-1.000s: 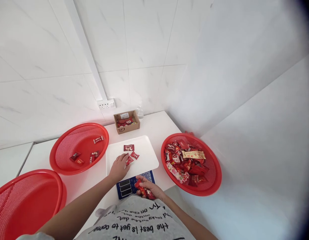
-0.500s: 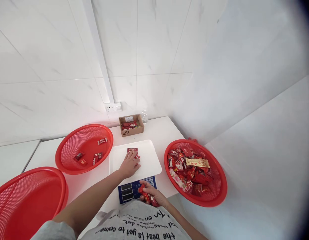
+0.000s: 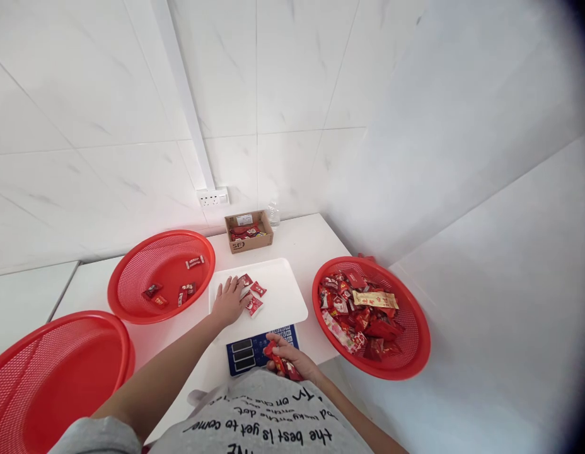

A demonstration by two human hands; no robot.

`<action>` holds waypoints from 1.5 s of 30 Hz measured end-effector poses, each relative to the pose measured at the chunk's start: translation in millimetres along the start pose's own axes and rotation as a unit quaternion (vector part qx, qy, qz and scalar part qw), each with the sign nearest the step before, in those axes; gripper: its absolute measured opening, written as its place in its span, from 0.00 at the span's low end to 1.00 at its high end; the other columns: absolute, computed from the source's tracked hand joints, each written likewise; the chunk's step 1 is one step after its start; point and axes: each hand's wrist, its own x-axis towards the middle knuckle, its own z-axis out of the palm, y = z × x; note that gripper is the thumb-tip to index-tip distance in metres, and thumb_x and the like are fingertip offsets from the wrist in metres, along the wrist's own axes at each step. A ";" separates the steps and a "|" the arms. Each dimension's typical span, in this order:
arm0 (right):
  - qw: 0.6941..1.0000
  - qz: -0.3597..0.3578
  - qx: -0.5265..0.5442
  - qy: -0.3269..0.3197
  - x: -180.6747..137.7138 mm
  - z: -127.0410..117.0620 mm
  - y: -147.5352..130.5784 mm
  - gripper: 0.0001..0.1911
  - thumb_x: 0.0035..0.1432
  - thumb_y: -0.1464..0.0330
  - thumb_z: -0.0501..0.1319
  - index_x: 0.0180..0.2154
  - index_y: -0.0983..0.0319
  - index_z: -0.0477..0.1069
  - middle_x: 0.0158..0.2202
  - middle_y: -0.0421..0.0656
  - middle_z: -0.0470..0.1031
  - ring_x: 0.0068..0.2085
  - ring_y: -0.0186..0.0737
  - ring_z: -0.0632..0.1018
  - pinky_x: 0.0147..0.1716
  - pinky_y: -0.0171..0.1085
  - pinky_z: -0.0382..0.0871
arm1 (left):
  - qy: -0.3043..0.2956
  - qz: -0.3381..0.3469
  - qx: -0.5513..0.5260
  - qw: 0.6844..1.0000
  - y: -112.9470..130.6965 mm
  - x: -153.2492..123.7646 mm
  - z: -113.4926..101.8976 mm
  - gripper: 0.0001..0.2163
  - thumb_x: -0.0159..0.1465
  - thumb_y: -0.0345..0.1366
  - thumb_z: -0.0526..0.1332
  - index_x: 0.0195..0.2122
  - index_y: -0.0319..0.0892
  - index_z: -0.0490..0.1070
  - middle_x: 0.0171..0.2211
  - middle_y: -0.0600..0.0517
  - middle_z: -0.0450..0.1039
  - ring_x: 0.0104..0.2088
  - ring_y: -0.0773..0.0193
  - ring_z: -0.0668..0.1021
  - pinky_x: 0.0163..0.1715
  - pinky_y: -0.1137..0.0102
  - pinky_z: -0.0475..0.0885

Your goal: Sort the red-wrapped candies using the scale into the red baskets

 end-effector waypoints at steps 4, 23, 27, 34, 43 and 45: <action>1.000 0.002 -0.002 -0.005 -0.1 3.1 -1.7 0.30 0.33 0.65 0.69 0.42 0.57 0.61 0.29 0.34 0.69 0.24 0.28 0.72 0.17 0.25 0.51 | 0.022 -0.034 -0.013 0.999 8.5 -20.4 6.6 0.26 0.62 0.46 0.50 0.59 0.42 0.54 0.62 0.41 0.51 0.60 0.50 0.57 0.55 0.55 0.55; 0.975 -0.165 0.031 0.143 -8.8 40.6 -33.7 0.28 0.40 0.68 0.68 0.45 0.59 0.62 0.24 0.34 0.71 0.20 0.29 0.72 0.20 0.29 0.67 | -0.233 -0.138 -0.641 0.718 93.8 -83.8 -53.4 0.19 0.54 0.46 0.61 0.43 0.43 0.63 0.28 0.54 0.69 0.30 0.67 0.74 0.32 0.70 0.70; 0.984 -0.111 0.101 0.099 -10.1 31.2 -37.4 0.25 0.47 0.71 0.65 0.47 0.59 0.61 0.28 0.38 0.75 0.22 0.30 0.75 0.22 0.29 0.70 | -0.226 -0.173 -0.682 0.674 88.3 -82.4 -54.1 0.18 0.53 0.43 0.63 0.42 0.42 0.64 0.30 0.52 0.72 0.29 0.68 0.74 0.34 0.69 0.69; 0.982 -0.073 0.157 0.070 -11.5 23.8 -38.0 0.14 0.55 0.63 0.58 0.44 0.61 0.65 0.31 0.40 0.75 0.24 0.30 0.75 0.23 0.31 0.73 | -0.202 -0.099 -0.625 0.748 91.3 -83.4 -58.8 0.14 0.54 0.44 0.61 0.37 0.43 0.63 0.28 0.54 0.71 0.26 0.70 0.70 0.29 0.73 0.65; 0.998 -0.061 0.021 -0.013 -14.0 26.2 -26.9 0.21 0.46 0.68 0.66 0.44 0.60 0.65 0.31 0.39 0.74 0.24 0.28 0.74 0.23 0.29 0.70 | -0.175 -0.011 -0.440 0.881 89.2 -90.2 -49.5 0.18 0.53 0.34 0.59 0.46 0.46 0.66 0.24 0.58 0.67 0.26 0.67 0.70 0.28 0.72 0.64; 0.998 -0.057 0.024 -0.002 -12.5 23.5 -24.4 0.22 0.44 0.70 0.67 0.44 0.60 0.65 0.29 0.38 0.74 0.22 0.27 0.73 0.22 0.28 0.69 | -0.194 -0.017 -0.464 0.864 85.8 -87.8 -49.8 0.21 0.52 0.35 0.61 0.48 0.46 0.63 0.25 0.58 0.67 0.24 0.68 0.69 0.27 0.73 0.64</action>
